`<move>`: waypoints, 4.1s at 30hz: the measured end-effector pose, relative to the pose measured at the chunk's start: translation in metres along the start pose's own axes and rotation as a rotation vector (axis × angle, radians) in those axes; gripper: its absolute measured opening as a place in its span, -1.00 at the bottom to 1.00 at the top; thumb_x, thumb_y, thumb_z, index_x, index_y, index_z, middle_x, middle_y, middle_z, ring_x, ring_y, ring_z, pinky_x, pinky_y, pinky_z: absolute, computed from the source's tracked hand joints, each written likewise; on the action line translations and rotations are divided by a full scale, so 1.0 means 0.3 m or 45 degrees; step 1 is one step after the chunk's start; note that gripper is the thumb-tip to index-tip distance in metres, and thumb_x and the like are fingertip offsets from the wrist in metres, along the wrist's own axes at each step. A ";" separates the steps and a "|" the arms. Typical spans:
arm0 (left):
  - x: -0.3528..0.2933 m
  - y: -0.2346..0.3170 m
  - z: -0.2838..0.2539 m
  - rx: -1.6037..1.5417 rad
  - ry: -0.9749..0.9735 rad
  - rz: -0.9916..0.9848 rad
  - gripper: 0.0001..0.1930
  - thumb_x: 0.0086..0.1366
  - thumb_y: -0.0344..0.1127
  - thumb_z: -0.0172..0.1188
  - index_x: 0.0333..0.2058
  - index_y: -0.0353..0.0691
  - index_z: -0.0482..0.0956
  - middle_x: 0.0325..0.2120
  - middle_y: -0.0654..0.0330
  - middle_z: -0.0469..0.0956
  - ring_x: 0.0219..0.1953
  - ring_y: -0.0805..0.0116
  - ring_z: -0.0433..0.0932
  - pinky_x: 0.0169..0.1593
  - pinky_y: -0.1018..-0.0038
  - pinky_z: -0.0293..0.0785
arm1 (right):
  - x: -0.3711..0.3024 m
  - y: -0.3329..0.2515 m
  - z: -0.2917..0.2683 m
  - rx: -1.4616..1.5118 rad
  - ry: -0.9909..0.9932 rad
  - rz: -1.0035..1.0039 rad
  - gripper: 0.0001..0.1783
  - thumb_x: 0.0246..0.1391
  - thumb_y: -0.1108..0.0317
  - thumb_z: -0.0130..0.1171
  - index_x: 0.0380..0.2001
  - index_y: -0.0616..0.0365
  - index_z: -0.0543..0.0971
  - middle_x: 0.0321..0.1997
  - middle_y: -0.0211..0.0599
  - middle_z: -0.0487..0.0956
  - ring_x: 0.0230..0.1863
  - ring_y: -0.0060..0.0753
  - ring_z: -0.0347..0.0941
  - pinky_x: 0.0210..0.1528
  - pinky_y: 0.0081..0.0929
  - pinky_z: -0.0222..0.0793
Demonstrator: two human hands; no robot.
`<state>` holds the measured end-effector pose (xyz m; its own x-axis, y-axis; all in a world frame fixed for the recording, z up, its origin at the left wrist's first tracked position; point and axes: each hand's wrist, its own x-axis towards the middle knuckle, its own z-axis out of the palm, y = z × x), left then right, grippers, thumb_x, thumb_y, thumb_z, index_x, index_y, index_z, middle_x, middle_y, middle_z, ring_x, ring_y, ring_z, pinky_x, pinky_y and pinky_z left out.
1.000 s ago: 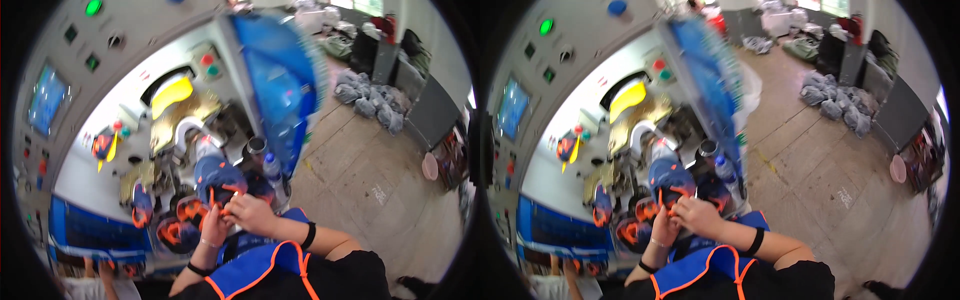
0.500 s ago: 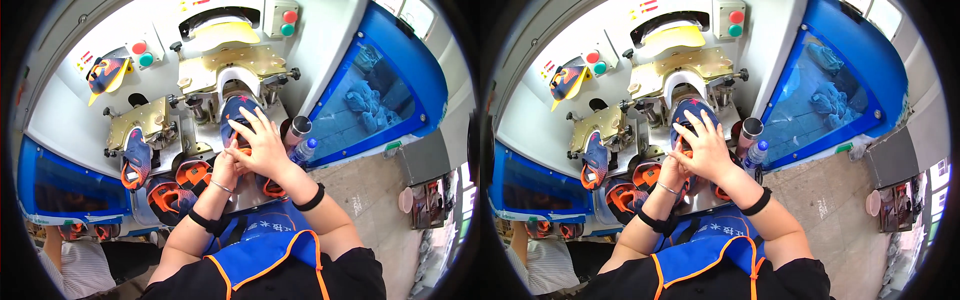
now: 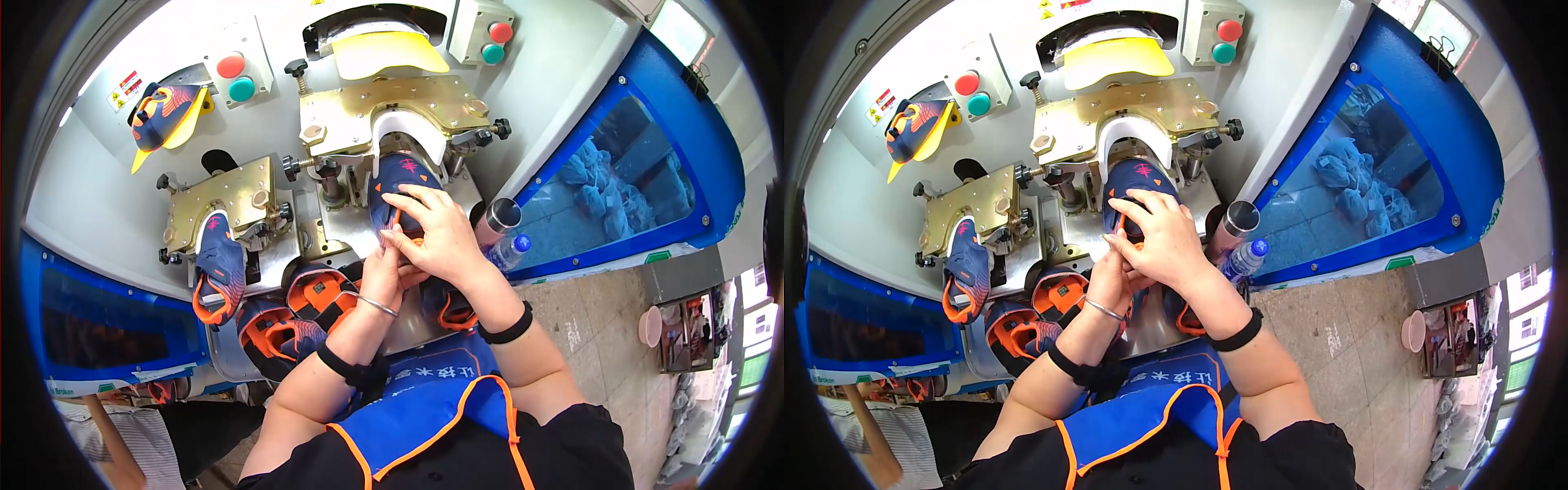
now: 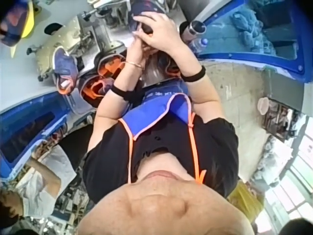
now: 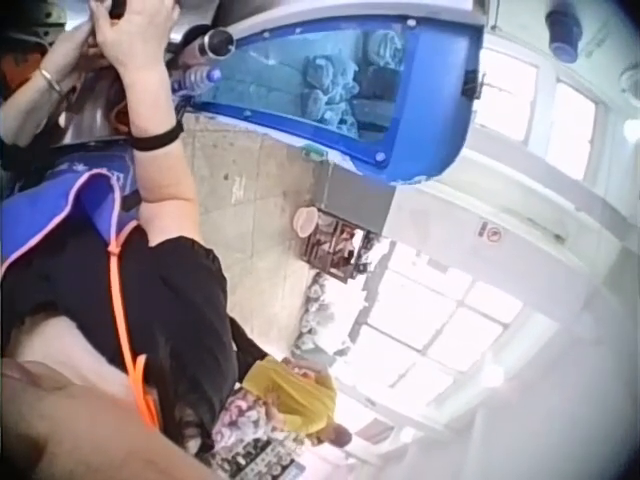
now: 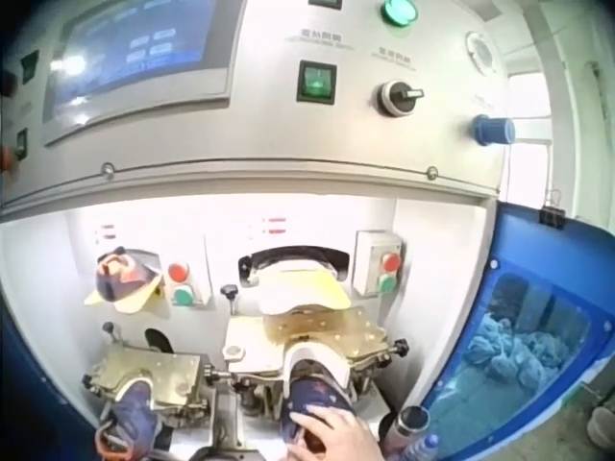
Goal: Using an industrial machine to press and shape shoe soles and uppers.
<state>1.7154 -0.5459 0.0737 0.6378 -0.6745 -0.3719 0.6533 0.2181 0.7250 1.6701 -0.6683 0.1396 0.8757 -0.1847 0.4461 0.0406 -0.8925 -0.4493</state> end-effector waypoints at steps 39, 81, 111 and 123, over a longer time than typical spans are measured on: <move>0.096 -0.266 -0.002 -0.043 0.502 0.210 -0.31 0.26 0.42 -0.04 0.13 0.02 0.41 -0.07 0.20 0.55 -0.21 0.32 0.58 -0.20 0.33 0.54 | -0.188 0.276 0.026 0.146 -0.273 -0.233 -0.16 0.11 -0.12 0.09 0.40 -0.17 0.10 0.48 0.02 0.00 0.47 -0.03 0.00 0.16 0.08 0.30; -0.599 -0.272 0.320 0.814 0.556 1.134 -0.57 0.33 -0.24 0.11 0.11 -0.32 0.42 0.09 0.04 0.46 0.13 0.13 0.43 0.23 0.22 0.29 | -0.417 0.121 -0.344 1.138 -0.065 -0.495 -0.60 -0.04 0.15 0.32 -0.18 0.10 0.48 -0.22 -0.24 0.48 -0.15 -0.14 0.40 -0.12 -0.24 0.33; -0.513 -0.031 0.362 0.322 0.554 0.589 -0.55 0.46 -0.27 -0.06 0.29 -0.06 0.22 0.19 0.02 0.36 0.19 0.06 0.38 0.26 0.14 0.34 | -0.615 0.338 -0.488 0.842 0.470 -1.107 -0.80 -0.28 0.20 0.12 -0.53 -0.01 0.41 -0.51 -0.44 0.36 -0.43 -0.34 0.37 -0.56 -0.43 0.30; -0.386 0.013 0.414 0.570 0.508 0.771 -0.69 0.32 -0.39 0.04 0.03 -0.30 0.46 -0.11 0.10 0.59 -0.07 0.15 0.58 0.11 0.17 0.50 | -0.617 0.435 -0.537 0.882 0.438 -1.066 -0.78 -0.11 0.14 0.16 -0.47 0.02 0.46 -0.46 -0.42 0.43 -0.35 -0.32 0.42 -0.42 -0.43 0.39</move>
<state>1.5935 -0.5546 0.1916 0.9760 -0.2143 0.0385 -0.0161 0.1050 0.9943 1.4359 -0.8169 0.1231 0.2748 0.1635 0.9475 0.9006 -0.3888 -0.1941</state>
